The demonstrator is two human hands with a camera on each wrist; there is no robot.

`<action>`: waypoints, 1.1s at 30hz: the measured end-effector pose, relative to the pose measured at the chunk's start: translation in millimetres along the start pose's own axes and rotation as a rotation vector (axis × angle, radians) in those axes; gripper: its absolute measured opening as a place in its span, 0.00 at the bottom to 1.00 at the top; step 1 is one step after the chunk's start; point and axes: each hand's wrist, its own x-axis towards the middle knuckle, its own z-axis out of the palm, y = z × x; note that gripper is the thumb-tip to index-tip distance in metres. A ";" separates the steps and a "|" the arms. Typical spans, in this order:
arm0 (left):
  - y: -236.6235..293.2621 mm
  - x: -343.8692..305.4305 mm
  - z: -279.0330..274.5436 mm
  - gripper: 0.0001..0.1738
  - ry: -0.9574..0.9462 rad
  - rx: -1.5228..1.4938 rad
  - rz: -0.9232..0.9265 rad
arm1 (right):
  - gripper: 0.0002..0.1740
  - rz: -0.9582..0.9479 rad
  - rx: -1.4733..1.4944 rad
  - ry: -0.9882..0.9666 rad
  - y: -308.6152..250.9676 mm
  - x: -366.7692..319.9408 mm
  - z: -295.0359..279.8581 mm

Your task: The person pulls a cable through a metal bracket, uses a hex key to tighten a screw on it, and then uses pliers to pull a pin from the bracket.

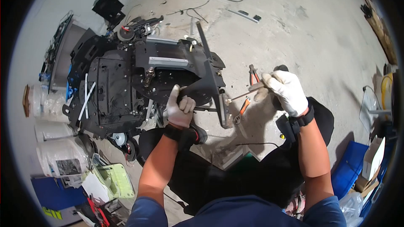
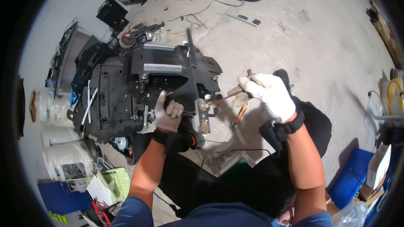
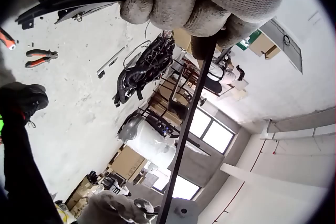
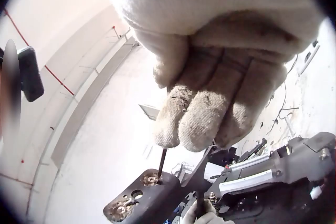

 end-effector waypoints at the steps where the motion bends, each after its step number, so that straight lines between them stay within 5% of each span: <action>1: -0.5 2.0 -3.9 0.25 0.005 -0.010 0.016 | 0.12 -0.052 0.094 -0.011 9.7 5.9 0.1; 4: -2.2 7.8 -11.8 0.20 -0.167 -0.085 -0.018 | 0.16 -0.090 0.214 0.092 2.8 6.9 -12.5; 7: -1.9 6.1 -5.9 0.19 -0.007 -0.054 0.007 | 0.17 -0.125 0.338 0.089 6.8 12.5 -15.8; 33: -12.5 5.0 5.7 0.14 -0.181 0.010 0.089 | 0.19 0.012 0.357 0.156 39.0 36.2 -11.6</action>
